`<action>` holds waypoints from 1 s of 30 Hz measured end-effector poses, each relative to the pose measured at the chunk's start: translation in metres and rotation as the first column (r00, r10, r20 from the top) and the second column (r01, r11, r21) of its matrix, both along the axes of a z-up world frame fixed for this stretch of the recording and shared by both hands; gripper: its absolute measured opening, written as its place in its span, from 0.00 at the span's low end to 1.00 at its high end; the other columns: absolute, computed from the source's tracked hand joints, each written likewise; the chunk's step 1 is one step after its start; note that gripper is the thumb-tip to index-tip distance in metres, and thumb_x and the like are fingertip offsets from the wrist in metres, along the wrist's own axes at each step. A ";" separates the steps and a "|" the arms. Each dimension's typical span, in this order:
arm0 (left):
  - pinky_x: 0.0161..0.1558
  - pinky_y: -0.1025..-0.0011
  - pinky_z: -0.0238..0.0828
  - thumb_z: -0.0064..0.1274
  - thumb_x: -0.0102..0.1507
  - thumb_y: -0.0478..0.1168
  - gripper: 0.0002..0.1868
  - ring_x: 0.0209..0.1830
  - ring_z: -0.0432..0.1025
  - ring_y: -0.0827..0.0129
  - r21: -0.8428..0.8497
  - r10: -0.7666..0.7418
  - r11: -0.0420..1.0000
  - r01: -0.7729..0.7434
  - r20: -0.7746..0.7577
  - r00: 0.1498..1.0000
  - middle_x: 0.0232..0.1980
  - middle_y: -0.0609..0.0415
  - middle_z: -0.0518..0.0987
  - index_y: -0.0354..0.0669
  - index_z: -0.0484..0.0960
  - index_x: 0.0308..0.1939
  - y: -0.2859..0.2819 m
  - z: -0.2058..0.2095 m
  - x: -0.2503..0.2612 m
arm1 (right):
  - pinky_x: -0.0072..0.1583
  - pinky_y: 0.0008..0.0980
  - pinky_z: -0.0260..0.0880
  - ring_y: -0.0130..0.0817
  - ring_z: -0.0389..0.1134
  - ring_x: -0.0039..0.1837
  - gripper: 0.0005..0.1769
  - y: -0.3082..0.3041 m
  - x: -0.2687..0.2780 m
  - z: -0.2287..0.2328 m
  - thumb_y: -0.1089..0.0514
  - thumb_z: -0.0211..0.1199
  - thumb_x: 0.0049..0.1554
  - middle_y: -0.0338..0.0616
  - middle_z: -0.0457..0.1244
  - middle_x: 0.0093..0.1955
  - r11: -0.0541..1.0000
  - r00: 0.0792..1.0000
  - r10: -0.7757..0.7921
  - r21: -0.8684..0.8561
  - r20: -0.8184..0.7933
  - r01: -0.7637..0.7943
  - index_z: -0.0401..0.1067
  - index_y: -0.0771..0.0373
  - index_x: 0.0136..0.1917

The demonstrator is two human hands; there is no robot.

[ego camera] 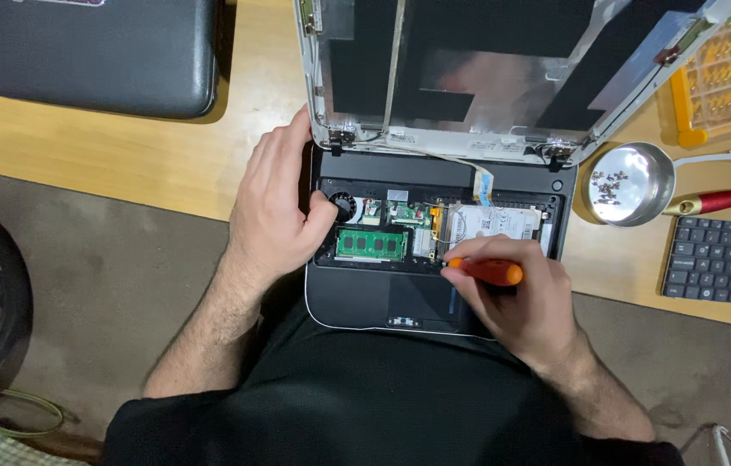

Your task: The person uses a screwdriver to remove screws from the bottom of a laptop. They then remove the keyboard, a memory module, and a wireless card, placing them on the table.

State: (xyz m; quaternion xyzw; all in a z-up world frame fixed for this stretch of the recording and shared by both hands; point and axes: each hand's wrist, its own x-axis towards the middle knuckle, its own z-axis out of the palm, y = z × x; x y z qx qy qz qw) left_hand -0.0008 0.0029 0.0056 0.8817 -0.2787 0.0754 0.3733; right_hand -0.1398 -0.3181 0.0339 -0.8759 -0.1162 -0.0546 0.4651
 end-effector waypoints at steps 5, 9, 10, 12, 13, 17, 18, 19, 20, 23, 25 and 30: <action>0.71 0.44 0.76 0.50 0.63 0.29 0.48 0.64 0.73 0.39 0.001 0.003 1.000 -0.003 -0.008 1.000 0.69 0.32 0.80 0.24 0.62 0.91 0.000 0.002 -0.001 | 0.64 0.34 0.88 0.38 0.84 0.63 0.31 -0.006 -0.005 -0.001 0.53 0.89 0.63 0.47 0.79 0.61 0.998 0.998 -0.007 -0.063 0.062 0.011 0.75 0.61 0.71; 0.72 0.44 0.74 0.50 0.63 0.29 0.49 0.65 0.73 0.35 -0.012 -0.009 1.000 0.009 -0.003 1.000 0.69 0.29 0.79 0.23 0.62 0.91 -0.001 0.004 0.000 | 0.53 0.31 0.85 0.32 0.85 0.57 0.17 -0.002 0.004 0.004 0.53 0.90 0.61 0.42 0.81 0.59 0.990 0.990 0.049 -0.139 0.133 -0.030 0.83 0.58 0.52; 0.72 0.44 0.74 0.50 0.63 0.29 0.49 0.65 0.73 0.35 -0.013 -0.008 1.000 0.008 0.000 1.000 0.69 0.29 0.79 0.23 0.62 0.91 -0.001 0.005 0.001 | 0.53 0.31 0.85 0.32 0.85 0.57 0.17 -0.003 0.004 0.004 0.53 0.90 0.61 0.42 0.81 0.59 0.990 0.990 0.049 -0.140 0.135 -0.030 0.83 0.58 0.52; 0.69 0.46 0.76 0.50 0.63 0.30 0.49 0.63 0.73 0.41 -0.007 0.008 1.000 -0.008 -0.025 1.000 0.67 0.34 0.80 0.25 0.63 0.91 -0.002 0.006 -0.001 | 0.58 0.34 0.94 0.42 0.88 0.62 0.30 -0.006 0.005 0.004 0.50 0.84 0.69 0.55 0.80 0.65 0.983 0.903 0.180 -0.106 0.390 -0.150 0.75 0.59 0.76; 0.69 0.46 0.76 0.50 0.63 0.30 0.49 0.63 0.73 0.41 -0.008 0.009 1.000 -0.009 -0.025 1.000 0.67 0.34 0.80 0.25 0.63 0.91 -0.001 0.006 -0.001 | 0.58 0.34 0.94 0.42 0.88 0.62 0.30 -0.007 0.005 0.003 0.50 0.84 0.69 0.55 0.80 0.65 0.983 0.903 0.182 -0.107 0.390 -0.152 0.75 0.59 0.76; 0.69 0.46 0.76 0.50 0.63 0.30 0.48 0.63 0.73 0.41 0.000 0.010 1.000 -0.010 -0.037 0.999 0.67 0.35 0.80 0.26 0.63 0.91 -0.002 0.008 -0.002 | 0.53 0.28 0.94 0.36 0.86 0.52 0.19 -0.002 0.012 0.026 0.60 0.81 0.67 0.59 0.78 0.61 0.989 0.926 0.142 -0.021 0.351 -0.144 0.82 0.67 0.67; 0.70 0.46 0.76 0.49 0.63 0.30 0.49 0.64 0.73 0.41 -0.007 0.009 1.000 -0.009 -0.047 0.999 0.68 0.34 0.80 0.27 0.62 0.92 -0.003 0.010 -0.001 | 0.54 0.24 0.95 0.34 0.86 0.51 0.15 0.002 0.016 0.039 0.70 0.74 0.70 0.66 0.77 0.68 0.976 0.952 0.185 0.070 0.243 -0.208 0.82 0.71 0.70; 0.70 0.46 0.76 0.49 0.63 0.30 0.49 0.64 0.73 0.41 -0.007 0.009 1.000 -0.009 -0.045 0.999 0.68 0.34 0.80 0.27 0.62 0.92 -0.002 0.009 -0.001 | 0.54 0.24 0.95 0.34 0.86 0.51 0.15 0.002 0.016 0.042 0.70 0.74 0.70 0.66 0.77 0.68 0.976 0.952 0.185 0.069 0.245 -0.208 0.82 0.71 0.70; 0.70 0.46 0.75 0.50 0.63 0.30 0.49 0.64 0.72 0.40 -0.009 0.005 1.000 -0.005 -0.039 0.999 0.68 0.34 0.79 0.26 0.63 0.91 -0.002 0.008 -0.001 | 0.51 0.23 0.93 0.31 0.84 0.44 0.15 0.002 0.015 0.046 0.71 0.68 0.73 0.65 0.77 0.71 0.962 0.966 0.211 0.147 0.147 -0.232 0.81 0.70 0.71; 0.70 0.46 0.75 0.50 0.63 0.30 0.49 0.63 0.72 0.40 -0.004 0.006 1.000 -0.006 -0.035 0.999 0.68 0.34 0.79 0.26 0.63 0.91 -0.002 0.008 -0.001 | 0.49 0.24 0.93 0.34 0.86 0.44 0.13 0.000 0.017 0.043 0.64 0.58 0.78 0.65 0.73 0.74 0.903 0.967 0.255 0.356 0.001 -0.239 0.80 0.68 0.70; 0.70 0.45 0.76 0.50 0.63 0.30 0.48 0.63 0.73 0.41 0.001 0.009 1.000 -0.009 -0.039 0.999 0.68 0.34 0.80 0.26 0.63 0.91 -0.002 0.008 -0.001 | 0.51 0.27 0.95 0.40 0.90 0.49 0.15 0.000 0.019 0.039 0.57 0.55 0.81 0.66 0.70 0.74 0.850 0.961 0.272 0.481 -0.049 -0.216 0.80 0.67 0.67; 0.73 0.44 0.75 0.50 0.63 0.30 0.49 0.67 0.73 0.37 -0.004 0.001 1.000 -0.001 -0.018 1.000 0.71 0.31 0.79 0.25 0.62 0.91 -0.001 0.003 -0.001 | 0.44 0.28 0.89 0.41 0.81 0.37 0.16 0.003 0.007 0.035 0.71 0.59 0.77 0.68 0.76 0.68 0.752 0.957 0.219 0.658 -0.189 -0.042 0.72 0.65 0.76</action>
